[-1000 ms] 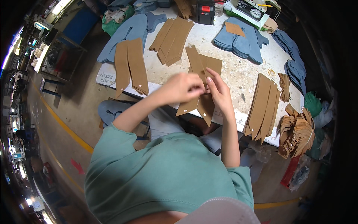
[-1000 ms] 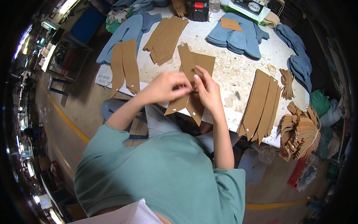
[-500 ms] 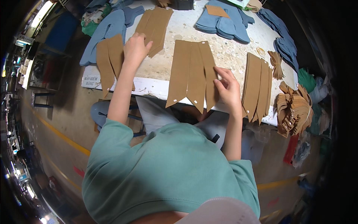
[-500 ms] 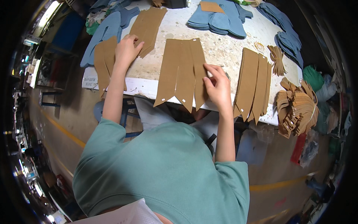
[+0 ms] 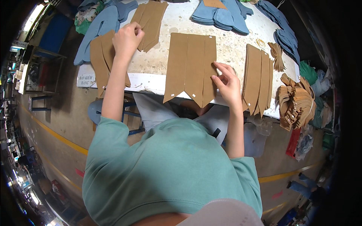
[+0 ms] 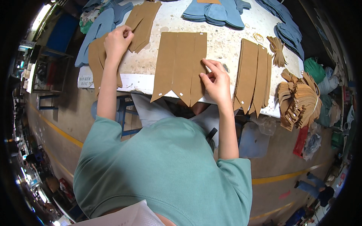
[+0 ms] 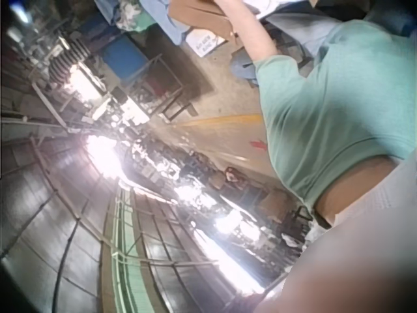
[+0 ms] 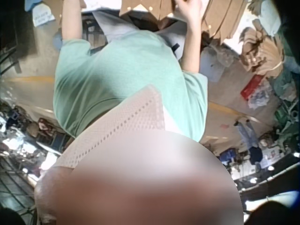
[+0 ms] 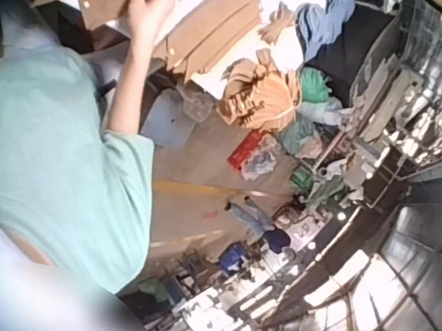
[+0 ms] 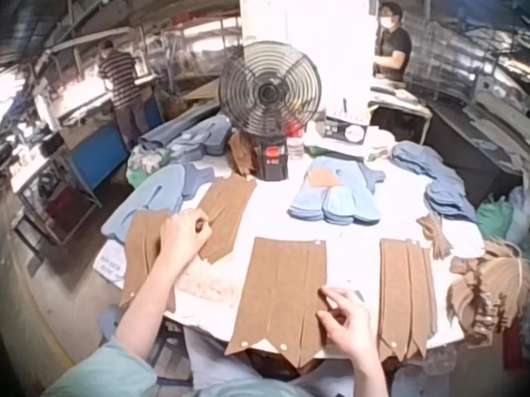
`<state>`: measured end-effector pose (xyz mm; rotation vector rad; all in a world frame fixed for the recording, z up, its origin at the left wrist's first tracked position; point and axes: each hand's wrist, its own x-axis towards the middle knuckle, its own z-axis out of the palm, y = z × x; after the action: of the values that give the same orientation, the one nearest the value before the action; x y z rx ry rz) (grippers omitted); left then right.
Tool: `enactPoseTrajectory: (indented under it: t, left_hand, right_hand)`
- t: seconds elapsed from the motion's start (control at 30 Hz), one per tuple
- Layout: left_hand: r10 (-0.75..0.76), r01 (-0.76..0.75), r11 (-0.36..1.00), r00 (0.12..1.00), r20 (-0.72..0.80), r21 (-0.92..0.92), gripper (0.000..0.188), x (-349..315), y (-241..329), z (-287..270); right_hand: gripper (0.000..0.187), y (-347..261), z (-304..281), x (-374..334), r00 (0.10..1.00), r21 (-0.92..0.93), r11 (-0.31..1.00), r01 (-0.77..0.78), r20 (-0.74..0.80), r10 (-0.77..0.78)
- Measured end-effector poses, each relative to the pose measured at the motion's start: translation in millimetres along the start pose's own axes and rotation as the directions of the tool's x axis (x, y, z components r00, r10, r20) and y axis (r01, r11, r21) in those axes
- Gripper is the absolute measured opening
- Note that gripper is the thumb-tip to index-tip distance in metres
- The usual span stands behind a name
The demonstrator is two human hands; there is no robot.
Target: The person repeatedly picks up brown cardboard pieces from a table and stacks them into a neat pile. The person handles the pieces one at a time, aligning them before placing them on the growing stack.
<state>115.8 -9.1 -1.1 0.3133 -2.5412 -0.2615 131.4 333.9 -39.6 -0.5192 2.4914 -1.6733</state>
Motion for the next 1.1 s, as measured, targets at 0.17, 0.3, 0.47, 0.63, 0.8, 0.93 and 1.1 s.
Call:
enactPoseTrajectory:
  t: [0.17,0.3,0.47,0.63,0.8,0.93,1.1]
  left_hand:
    - [0.089,-0.138,0.951,0.979,-0.182,-0.276,0.011,-1.3,31.1,-16.6]
    - [0.189,-0.108,0.783,0.979,0.069,-0.612,0.011,-49.0,77.4,-32.0]
    - [0.360,-0.172,0.751,0.916,0.177,-0.637,0.010,-116.4,124.0,-38.5]
    - [0.332,-0.005,0.634,0.905,0.266,-0.773,0.011,-140.4,128.8,-38.9]
    - [0.111,0.163,0.651,0.946,0.305,-0.741,0.009,-121.2,99.7,-33.3]
    - [0.088,0.143,0.718,0.952,0.293,-0.681,0.008,-113.3,82.2,-22.0]
    - [0.062,0.120,0.666,0.975,0.215,-0.737,0.009,-118.3,71.6,-9.8]
  right_hand:
    - [0.042,-8.4,4.0,-2.5,0.985,-0.341,0.937,0.079,-0.116,-0.125]
    - [0.036,-9.6,14.4,10.5,0.993,0.046,0.998,0.044,-0.116,-0.039]
    - [0.034,-14.1,36.9,22.8,0.982,0.379,0.913,-0.152,0.164,0.096]
    - [0.039,-25.0,47.4,27.3,0.987,0.106,0.993,-0.041,0.160,0.024]
    - [0.040,-33.7,49.1,25.7,0.971,0.032,0.996,0.086,0.220,-0.091]
    - [0.038,-24.7,24.4,23.9,0.970,0.030,0.990,0.138,0.196,-0.141]
    - [0.039,-1.0,-17.7,16.9,0.993,-0.057,0.998,-0.026,-0.117,0.019]
